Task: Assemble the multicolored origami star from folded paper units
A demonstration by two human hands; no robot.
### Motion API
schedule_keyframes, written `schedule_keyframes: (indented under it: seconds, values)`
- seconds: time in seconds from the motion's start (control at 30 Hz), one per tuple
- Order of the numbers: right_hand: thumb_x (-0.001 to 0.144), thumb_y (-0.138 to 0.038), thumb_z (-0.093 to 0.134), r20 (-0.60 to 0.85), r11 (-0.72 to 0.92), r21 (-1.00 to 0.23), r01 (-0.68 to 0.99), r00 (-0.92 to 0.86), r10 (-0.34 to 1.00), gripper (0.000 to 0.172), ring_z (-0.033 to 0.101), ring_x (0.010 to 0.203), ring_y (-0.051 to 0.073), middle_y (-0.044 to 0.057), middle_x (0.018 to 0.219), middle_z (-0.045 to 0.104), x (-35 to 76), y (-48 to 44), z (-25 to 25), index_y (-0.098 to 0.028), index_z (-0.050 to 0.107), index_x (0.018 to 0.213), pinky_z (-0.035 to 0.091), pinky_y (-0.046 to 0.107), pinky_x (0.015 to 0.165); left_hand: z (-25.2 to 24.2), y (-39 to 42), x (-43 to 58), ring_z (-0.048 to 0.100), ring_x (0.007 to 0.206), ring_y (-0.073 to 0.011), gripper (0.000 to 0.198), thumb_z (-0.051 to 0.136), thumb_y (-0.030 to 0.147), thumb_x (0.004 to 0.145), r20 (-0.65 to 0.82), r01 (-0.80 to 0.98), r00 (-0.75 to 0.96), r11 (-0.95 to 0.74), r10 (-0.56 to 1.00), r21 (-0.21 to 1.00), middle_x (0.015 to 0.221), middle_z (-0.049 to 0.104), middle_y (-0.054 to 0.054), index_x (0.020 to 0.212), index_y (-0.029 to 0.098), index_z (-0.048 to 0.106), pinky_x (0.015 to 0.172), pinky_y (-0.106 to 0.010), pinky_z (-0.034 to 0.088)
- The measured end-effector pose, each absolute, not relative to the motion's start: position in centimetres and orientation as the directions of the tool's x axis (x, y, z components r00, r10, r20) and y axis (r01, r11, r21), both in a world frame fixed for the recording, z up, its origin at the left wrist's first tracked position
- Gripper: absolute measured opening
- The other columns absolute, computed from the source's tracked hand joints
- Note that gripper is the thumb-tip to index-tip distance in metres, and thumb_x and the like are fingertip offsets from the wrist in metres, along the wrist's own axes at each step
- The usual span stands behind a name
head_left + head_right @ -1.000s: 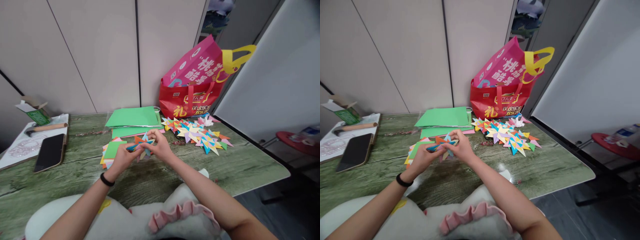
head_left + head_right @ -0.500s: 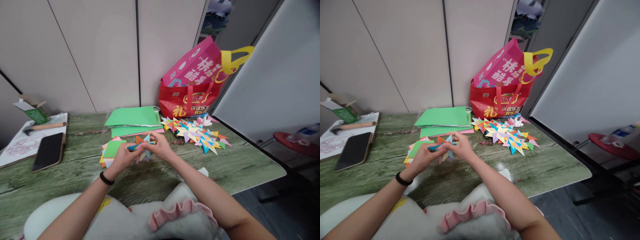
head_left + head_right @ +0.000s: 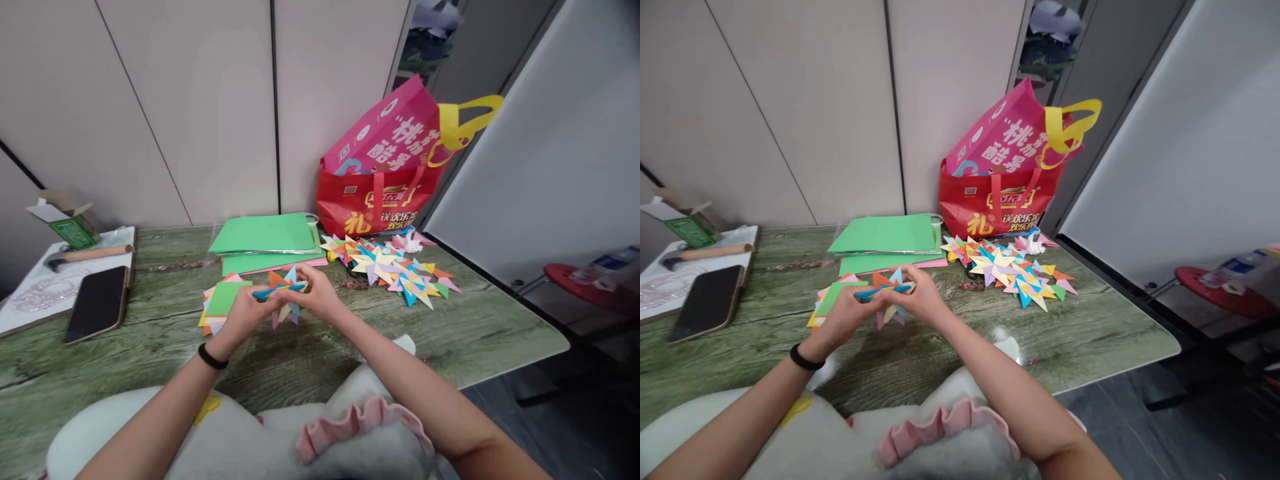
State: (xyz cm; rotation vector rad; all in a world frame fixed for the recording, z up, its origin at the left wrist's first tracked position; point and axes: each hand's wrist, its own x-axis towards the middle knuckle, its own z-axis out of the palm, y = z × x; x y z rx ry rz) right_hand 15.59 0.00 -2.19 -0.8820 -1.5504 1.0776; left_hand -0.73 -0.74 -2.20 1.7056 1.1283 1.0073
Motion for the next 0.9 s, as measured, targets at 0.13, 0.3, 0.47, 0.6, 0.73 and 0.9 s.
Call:
schedule_keyframes:
  seconds: [0.13, 0.3, 0.47, 0.6, 0.73, 0.9]
  values:
    - [0.065, -0.027, 0.068, 0.337, 0.353, -0.933, 0.076, -0.167, 0.927, 0.032, 0.058, 0.069, 0.013, -0.001, 0.073, 0.061, 15.4, 0.1, -2.4, -0.017, 0.061, 0.095, 0.044, 0.021, 0.054, -2.4, -0.7, -0.8, 0.044, 0.046, -0.0096, 0.034, 0.064, 0.043, 0.073, 0.190, 0.301, 0.294, -0.279, 0.937, 0.912, 0.044, 0.056, 0.000, 0.060, 0.012, 0.067, 0.046, -0.021, 0.032]
    - [0.065, -0.026, 0.066, 0.278, 0.286, -0.958, 0.003, -0.230, 0.933, 0.031, 0.060, 0.069, 0.014, 0.001, 0.076, 0.063, 16.0, 0.6, -2.7, -0.017, 0.060, 0.094, 0.045, 0.022, 0.054, -2.1, -0.9, -0.6, 0.046, 0.047, -0.0098, 0.031, 0.066, 0.040, 0.072, 0.168, 0.246, 0.292, -0.243, 0.941, 0.938, 0.045, 0.056, 0.001, 0.057, 0.013, 0.064, 0.048, -0.021, 0.034]
    - [0.066, -0.028, 0.067, 0.279, 0.261, -0.959, -0.112, -0.208, 0.937, 0.048, 0.062, 0.070, 0.014, 0.003, 0.089, 0.064, 16.0, 0.8, -3.0, -0.020, 0.053, 0.111, 0.051, 0.026, 0.060, -1.6, -0.9, -0.3, 0.048, 0.049, -0.0102, 0.028, 0.073, 0.036, 0.061, 0.109, 0.132, 0.185, -0.135, 0.977, 0.982, 0.049, 0.057, 0.001, 0.053, 0.013, 0.059, 0.050, -0.022, 0.038]
    - [0.056, -0.025, 0.077, 0.305, 0.288, -0.949, -0.129, -0.141, 0.942, 0.067, 0.064, 0.083, 0.016, 0.004, 0.097, 0.063, 15.8, 0.7, -3.2, -0.021, 0.046, 0.116, 0.053, 0.028, 0.072, -1.3, -0.8, -0.4, 0.050, 0.050, -0.0106, 0.025, 0.077, 0.032, 0.056, 0.055, -0.012, 0.087, -0.054, 0.995, 0.998, 0.052, 0.058, 0.000, 0.056, 0.012, 0.061, 0.049, -0.023, 0.041]
    - [0.055, -0.028, 0.078, 0.258, 0.239, -0.964, -0.116, -0.195, 0.946, 0.055, 0.065, 0.084, 0.018, 0.003, 0.091, 0.067, 15.5, 0.6, -3.4, -0.020, 0.052, 0.103, 0.053, 0.031, 0.072, -1.1, -0.9, -0.3, 0.053, 0.051, -0.0111, 0.025, 0.079, 0.029, 0.052, -0.010, -0.123, 0.071, 0.019, 0.997, 0.992, 0.054, 0.060, 0.000, 0.058, 0.012, 0.062, 0.052, -0.025, 0.044]
    - [0.056, -0.030, 0.077, 0.223, 0.203, -0.969, -0.139, -0.151, 0.963, 0.041, 0.065, 0.083, 0.018, 0.004, 0.093, 0.068, 15.5, 0.7, -3.5, -0.019, 0.059, 0.091, 0.052, 0.032, 0.075, -1.5, -0.7, -0.3, 0.056, 0.057, -0.0115, 0.026, 0.082, 0.027, 0.049, -0.049, -0.204, 0.058, 0.059, 0.997, 0.977, 0.062, 0.064, -0.001, 0.064, 0.012, 0.066, 0.056, -0.024, 0.045]
